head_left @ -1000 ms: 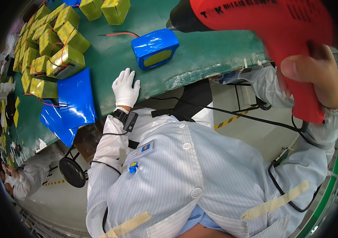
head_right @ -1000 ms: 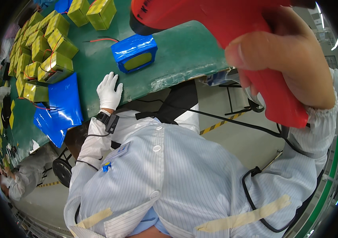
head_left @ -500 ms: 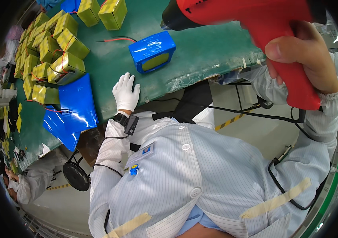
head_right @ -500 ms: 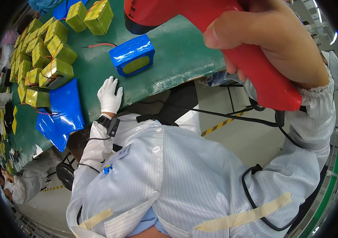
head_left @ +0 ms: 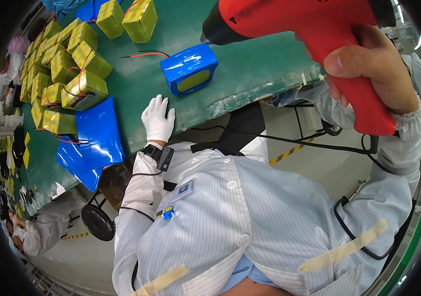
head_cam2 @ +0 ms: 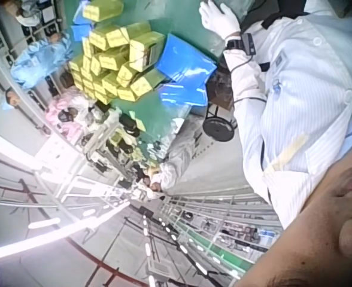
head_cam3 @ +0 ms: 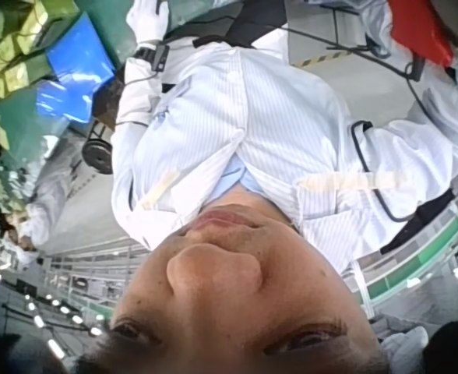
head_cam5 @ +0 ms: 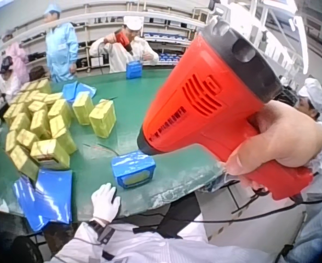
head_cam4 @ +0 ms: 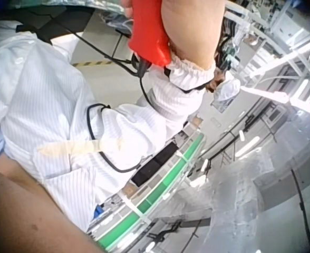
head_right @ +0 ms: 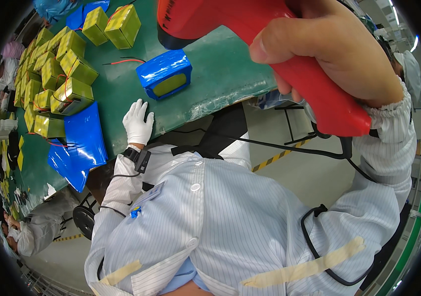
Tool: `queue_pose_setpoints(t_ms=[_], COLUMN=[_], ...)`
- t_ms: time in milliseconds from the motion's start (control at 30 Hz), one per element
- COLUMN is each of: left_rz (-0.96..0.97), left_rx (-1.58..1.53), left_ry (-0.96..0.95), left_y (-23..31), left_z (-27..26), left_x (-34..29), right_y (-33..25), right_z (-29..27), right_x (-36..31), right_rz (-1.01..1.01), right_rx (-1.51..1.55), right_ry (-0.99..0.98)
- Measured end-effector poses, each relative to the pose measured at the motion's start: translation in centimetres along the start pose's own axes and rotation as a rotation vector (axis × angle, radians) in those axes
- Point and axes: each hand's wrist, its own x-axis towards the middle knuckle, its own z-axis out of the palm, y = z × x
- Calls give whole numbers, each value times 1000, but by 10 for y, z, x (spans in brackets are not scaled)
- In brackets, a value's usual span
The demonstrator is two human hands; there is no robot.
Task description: Wrapping multiple battery cells in blue heat-shrink plastic film and sealing them with a handheld heat gun.
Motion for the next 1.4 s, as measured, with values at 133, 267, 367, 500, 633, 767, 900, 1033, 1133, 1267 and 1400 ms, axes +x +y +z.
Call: queue_pose_setpoints(t_ms=[133, 267, 367, 500, 633, 767, 900, 1033, 1133, 1267, 1400], left_rz=[-4, -1, 4, 1, 34, 28, 8, 7, 30, -14, -6], left_rx=[-6, 12, 21, 25, 0, 11, 9, 1, -14, 7, 2], left_ry=[-8, -8, -2, 23, 29, 35, 32, 28, 0, -9, -4], left_y=[0, 0, -1, -5, 0, 1, -3, -5, 6, -1, 0], left_z=[1, 2, 4, 5, 7, 4, 3, 3, 4, -1, 0], left_x=[1, 0, 0, -4, 3, 1, -3, -4, 8, -2, -1], right_y=[1, 11, 13, 10, 8, 10, 13, 11, 4, 8, 15], right_z=[5, -20, -13, -4, -9, -8, -8, -1, -2, 16, 11], right_x=[-3, -3, -11, -16, -26, -26, -21, -19, -30, -19, -12], right_rz=[-23, 75, 100, 20, 139, 142, 154, 127, 161, 32, 67], right_rx=[45, 30, 37, 14, 52, 18, 48, 44, 71, 53, 83], right_ry=[89, -4, 61, 131, 93, 102, 77, 64, 61, 128, 39])
